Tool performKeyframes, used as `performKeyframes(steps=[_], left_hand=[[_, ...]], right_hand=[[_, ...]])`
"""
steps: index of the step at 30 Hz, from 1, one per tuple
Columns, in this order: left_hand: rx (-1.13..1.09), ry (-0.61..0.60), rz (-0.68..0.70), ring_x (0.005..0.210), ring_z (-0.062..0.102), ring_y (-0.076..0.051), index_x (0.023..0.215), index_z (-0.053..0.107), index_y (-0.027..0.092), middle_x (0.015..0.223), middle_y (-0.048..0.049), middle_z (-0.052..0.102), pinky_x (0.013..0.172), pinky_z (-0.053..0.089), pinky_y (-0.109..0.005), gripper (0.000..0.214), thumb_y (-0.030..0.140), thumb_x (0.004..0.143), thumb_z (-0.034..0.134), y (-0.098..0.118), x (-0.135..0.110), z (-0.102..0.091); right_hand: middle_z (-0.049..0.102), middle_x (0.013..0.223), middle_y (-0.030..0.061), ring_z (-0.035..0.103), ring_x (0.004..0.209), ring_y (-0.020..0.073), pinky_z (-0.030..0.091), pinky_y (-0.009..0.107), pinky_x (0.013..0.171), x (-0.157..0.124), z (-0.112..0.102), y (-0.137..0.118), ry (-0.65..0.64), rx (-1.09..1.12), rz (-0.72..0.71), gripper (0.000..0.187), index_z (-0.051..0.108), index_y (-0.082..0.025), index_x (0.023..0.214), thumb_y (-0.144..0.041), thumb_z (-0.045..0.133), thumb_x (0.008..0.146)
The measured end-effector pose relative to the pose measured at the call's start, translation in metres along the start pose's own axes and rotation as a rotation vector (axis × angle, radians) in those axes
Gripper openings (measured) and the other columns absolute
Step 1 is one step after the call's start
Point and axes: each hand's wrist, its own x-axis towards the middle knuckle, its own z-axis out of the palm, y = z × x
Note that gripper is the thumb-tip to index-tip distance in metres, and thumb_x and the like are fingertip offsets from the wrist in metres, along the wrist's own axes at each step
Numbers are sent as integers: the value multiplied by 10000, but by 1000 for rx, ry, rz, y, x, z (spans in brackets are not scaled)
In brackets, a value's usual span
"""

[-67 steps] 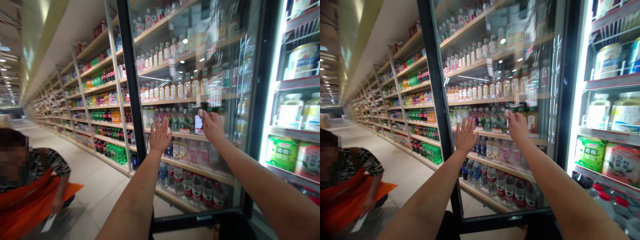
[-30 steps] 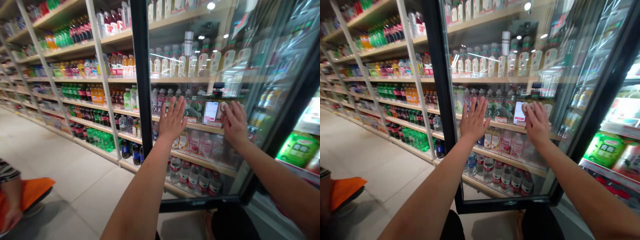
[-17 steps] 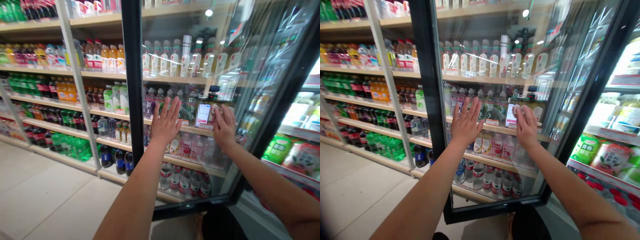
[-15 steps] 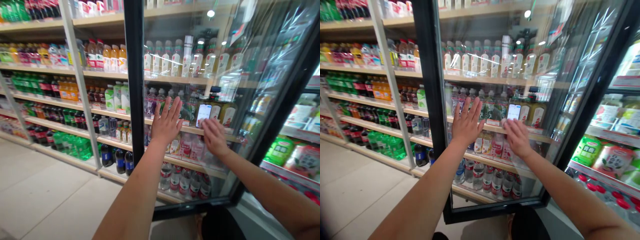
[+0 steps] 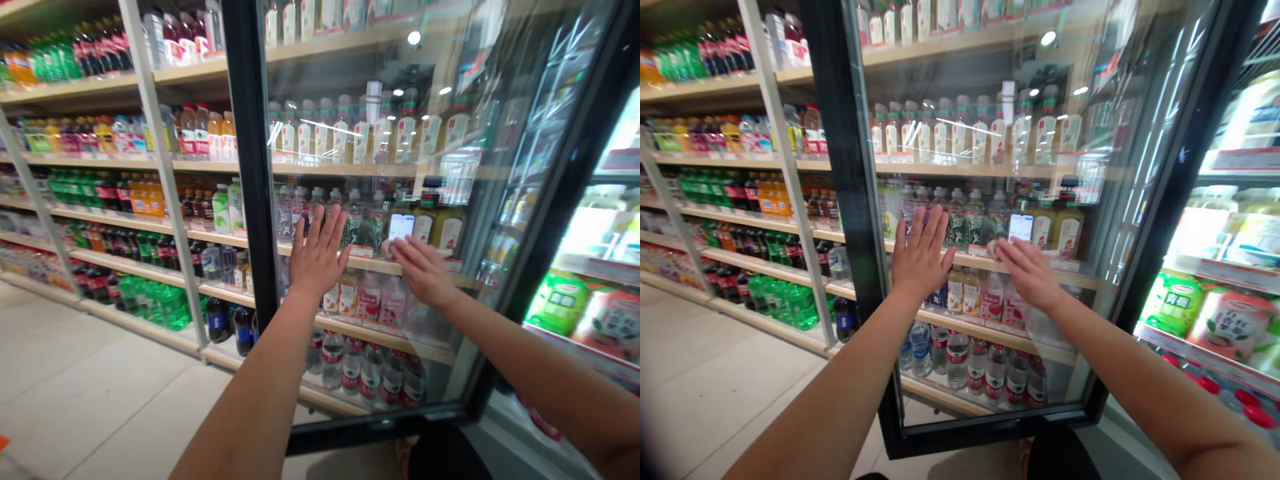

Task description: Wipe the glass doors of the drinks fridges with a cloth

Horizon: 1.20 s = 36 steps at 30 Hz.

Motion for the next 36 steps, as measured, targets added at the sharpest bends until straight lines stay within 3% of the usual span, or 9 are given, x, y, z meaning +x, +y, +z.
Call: performKeyframes(steps=[4, 10, 13, 16, 20, 25, 26, 31, 36], left_hand=[[33, 7, 5, 1600, 78, -268, 1650, 140, 156, 1688, -104, 262, 1301, -6, -530, 705, 385, 1048, 427, 0, 0, -1], [56, 21, 9, 1601, 56, -254, 1644, 174, 157, 1677, -104, 294, 1303, 3, -519, 701, 390, 1043, 449, 0, -1, 0], [69, 33, 16, 1600, 54, -252, 1636, 208, 144, 1670, -108, 310, 1305, 6, -511, 687, 390, 1043, 452, -1, 0, -2], [63, 27, 23, 1598, 76, -265, 1630, 232, 132, 1669, -118, 307, 1306, 23, -512, 677, 381, 1040, 453, -1, -1, -5], [55, 3, -6, 1593, 114, -275, 1633, 233, 143, 1665, -121, 309, 1307, 52, -511, 685, 343, 1025, 476, 3, -17, -7], [65, -4, -75, 1586, 152, -274, 1639, 219, 185, 1656, -107, 326, 1310, 41, -525, 689, 304, 1012, 480, 11, -38, -9], [59, -13, -86, 1585, 152, -277, 1639, 222, 190, 1658, -107, 322, 1310, 33, -532, 692, 305, 1008, 484, 13, -39, -10], [45, -74, -137, 1587, 141, -278, 1623, 280, 179, 1660, -113, 316, 1307, 50, -549, 647, 302, 1016, 468, 21, -37, -14], [76, -58, -262, 1583, 138, -304, 1602, 327, 125, 1646, -167, 321, 1294, 101, -583, 624, 331, 1027, 459, 32, -57, -5]], right_hand=[[443, 1608, 114, 440, 1467, 302, 430, 519, 1159, 16, -4, 18, 295, -85, 306, 649, 344, -289, 1601, -135, 493, 988], [590, 1506, 35, 442, 1476, 185, 223, 416, 1287, 1, -8, -2, -158, 19, -149, 675, 256, -280, 1628, -148, 469, 1001], [539, 1552, 38, 403, 1505, 226, 155, 514, 1297, 1, -8, 12, -1, -70, 110, 658, 288, -334, 1613, -172, 487, 1007], [395, 1644, 102, 285, 1561, 272, 287, 535, 1253, 0, -5, 15, 165, -66, 330, 661, 231, -265, 1638, -187, 445, 1018], [507, 1576, 61, 349, 1534, 216, 344, 449, 1241, -11, -5, -2, -98, 53, -24, 713, 201, -289, 1642, -100, 419, 990], [330, 1673, 115, 246, 1571, 314, 309, 600, 1235, -15, -10, 4, 119, -45, 383, 696, 180, -266, 1648, -167, 436, 1008], [299, 1683, 122, 214, 1580, 316, 304, 605, 1239, -16, -10, 2, 133, -42, 382, 708, 155, -250, 1652, -171, 436, 1008], [470, 1599, 52, 301, 1553, 206, 329, 479, 1263, -23, -13, -14, -141, 136, -47, 748, 180, -306, 1641, -76, 436, 977], [314, 1680, 75, 243, 1574, 274, 350, 574, 1238, -24, -14, -1, 166, 116, 342, 698, 253, -315, 1625, -125, 483, 994]])
